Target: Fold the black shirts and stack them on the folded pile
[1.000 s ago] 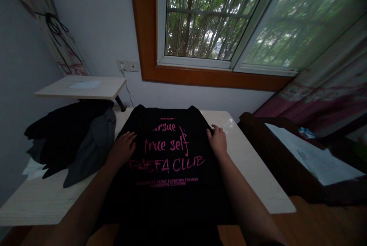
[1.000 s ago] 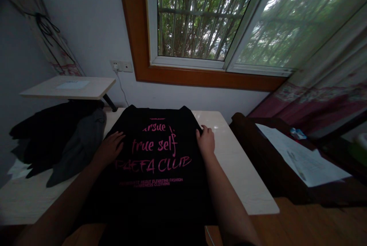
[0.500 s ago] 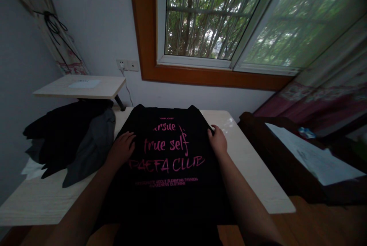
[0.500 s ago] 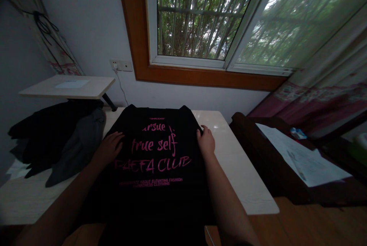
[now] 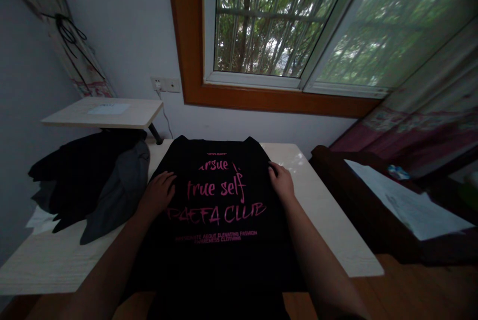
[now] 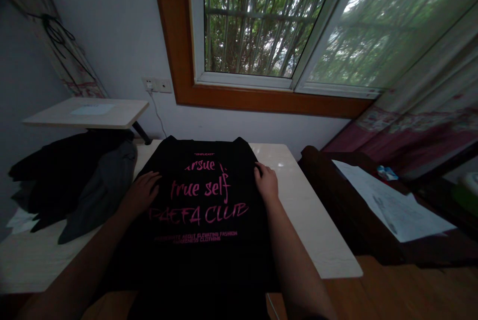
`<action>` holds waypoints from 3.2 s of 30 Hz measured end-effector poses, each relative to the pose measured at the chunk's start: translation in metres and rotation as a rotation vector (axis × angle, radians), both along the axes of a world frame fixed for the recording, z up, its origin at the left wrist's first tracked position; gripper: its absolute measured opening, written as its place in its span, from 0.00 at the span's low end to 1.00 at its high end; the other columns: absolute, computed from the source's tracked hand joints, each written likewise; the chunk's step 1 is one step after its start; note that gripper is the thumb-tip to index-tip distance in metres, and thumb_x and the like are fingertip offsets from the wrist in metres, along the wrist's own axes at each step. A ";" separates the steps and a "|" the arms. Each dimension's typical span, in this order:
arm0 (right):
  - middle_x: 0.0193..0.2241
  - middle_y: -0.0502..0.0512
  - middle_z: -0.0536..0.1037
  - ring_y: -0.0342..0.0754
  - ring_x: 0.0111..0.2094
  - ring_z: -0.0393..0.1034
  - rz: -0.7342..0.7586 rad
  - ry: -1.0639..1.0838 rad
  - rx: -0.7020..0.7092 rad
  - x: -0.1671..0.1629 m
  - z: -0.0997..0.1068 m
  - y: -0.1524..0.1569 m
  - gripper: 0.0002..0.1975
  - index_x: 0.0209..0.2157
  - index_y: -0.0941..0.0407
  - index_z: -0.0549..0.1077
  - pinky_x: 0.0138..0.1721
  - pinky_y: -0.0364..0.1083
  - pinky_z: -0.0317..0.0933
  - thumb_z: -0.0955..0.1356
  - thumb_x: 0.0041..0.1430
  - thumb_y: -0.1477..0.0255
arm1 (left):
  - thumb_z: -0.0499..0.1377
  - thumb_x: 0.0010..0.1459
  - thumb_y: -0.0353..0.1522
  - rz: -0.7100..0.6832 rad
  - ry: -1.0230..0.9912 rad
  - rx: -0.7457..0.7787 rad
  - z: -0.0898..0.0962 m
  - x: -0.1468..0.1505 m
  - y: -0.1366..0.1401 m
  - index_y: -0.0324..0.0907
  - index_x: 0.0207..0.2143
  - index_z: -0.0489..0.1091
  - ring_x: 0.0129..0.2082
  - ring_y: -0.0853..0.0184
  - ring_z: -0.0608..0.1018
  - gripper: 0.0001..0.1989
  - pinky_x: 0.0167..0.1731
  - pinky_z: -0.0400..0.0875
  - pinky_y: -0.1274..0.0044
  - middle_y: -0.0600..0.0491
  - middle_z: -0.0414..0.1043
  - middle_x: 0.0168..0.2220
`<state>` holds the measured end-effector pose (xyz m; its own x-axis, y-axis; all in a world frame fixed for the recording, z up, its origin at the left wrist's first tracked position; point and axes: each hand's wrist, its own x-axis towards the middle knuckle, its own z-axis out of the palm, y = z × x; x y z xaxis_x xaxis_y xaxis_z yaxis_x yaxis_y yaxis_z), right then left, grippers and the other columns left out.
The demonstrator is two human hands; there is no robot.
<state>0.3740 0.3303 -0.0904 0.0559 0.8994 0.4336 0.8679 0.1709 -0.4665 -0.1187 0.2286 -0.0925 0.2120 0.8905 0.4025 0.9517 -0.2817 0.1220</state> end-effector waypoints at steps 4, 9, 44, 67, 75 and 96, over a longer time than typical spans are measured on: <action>0.46 0.60 0.79 0.56 0.48 0.72 0.011 -0.037 0.002 0.001 -0.001 0.002 0.20 0.51 0.54 0.78 0.53 0.54 0.63 0.61 0.68 0.62 | 0.50 0.66 0.36 0.005 -0.002 0.003 0.001 0.001 -0.001 0.42 0.57 0.71 0.63 0.54 0.68 0.21 0.64 0.62 0.59 0.45 0.70 0.60; 0.44 0.60 0.79 0.55 0.46 0.71 0.012 -0.071 0.007 0.001 -0.001 0.001 0.20 0.50 0.55 0.79 0.53 0.53 0.62 0.60 0.69 0.63 | 0.50 0.66 0.36 0.011 0.000 -0.011 0.000 0.000 0.000 0.42 0.57 0.71 0.63 0.54 0.68 0.21 0.64 0.62 0.59 0.45 0.70 0.60; 0.41 0.59 0.78 0.54 0.44 0.71 -0.010 -0.004 -0.031 0.002 -0.002 0.002 0.19 0.49 0.52 0.80 0.52 0.52 0.63 0.61 0.67 0.63 | 0.51 0.65 0.37 0.015 -0.045 -0.035 -0.003 -0.006 0.003 0.45 0.57 0.71 0.63 0.55 0.68 0.20 0.63 0.63 0.59 0.48 0.70 0.60; 0.41 0.59 0.79 0.54 0.44 0.74 0.010 0.083 -0.095 -0.001 0.018 0.002 0.19 0.45 0.54 0.81 0.51 0.50 0.65 0.62 0.65 0.62 | 0.51 0.65 0.35 0.174 -0.048 0.034 0.000 -0.014 0.005 0.48 0.60 0.68 0.62 0.52 0.68 0.22 0.61 0.66 0.57 0.45 0.61 0.65; 0.38 0.56 0.80 0.53 0.41 0.74 0.097 0.008 -0.041 -0.050 0.095 0.034 0.14 0.39 0.54 0.83 0.49 0.49 0.65 0.65 0.63 0.65 | 0.51 0.65 0.35 0.132 -0.045 0.039 -0.003 -0.019 0.008 0.45 0.58 0.71 0.62 0.53 0.68 0.21 0.62 0.63 0.58 0.45 0.62 0.65; 0.51 0.59 0.77 0.51 0.51 0.73 0.566 -0.179 -0.359 -0.246 0.091 -0.014 0.16 0.54 0.54 0.72 0.53 0.48 0.64 0.62 0.69 0.71 | 0.51 0.64 0.33 0.155 -0.002 -0.041 -0.004 -0.021 0.006 0.41 0.54 0.73 0.61 0.52 0.67 0.19 0.62 0.63 0.60 0.48 0.68 0.61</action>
<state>0.1283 0.3161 0.0006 -0.5089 0.8585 0.0626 0.7596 0.4821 -0.4366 -0.1397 0.2348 -0.0963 0.0699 0.9281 0.3657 0.9831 -0.1262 0.1323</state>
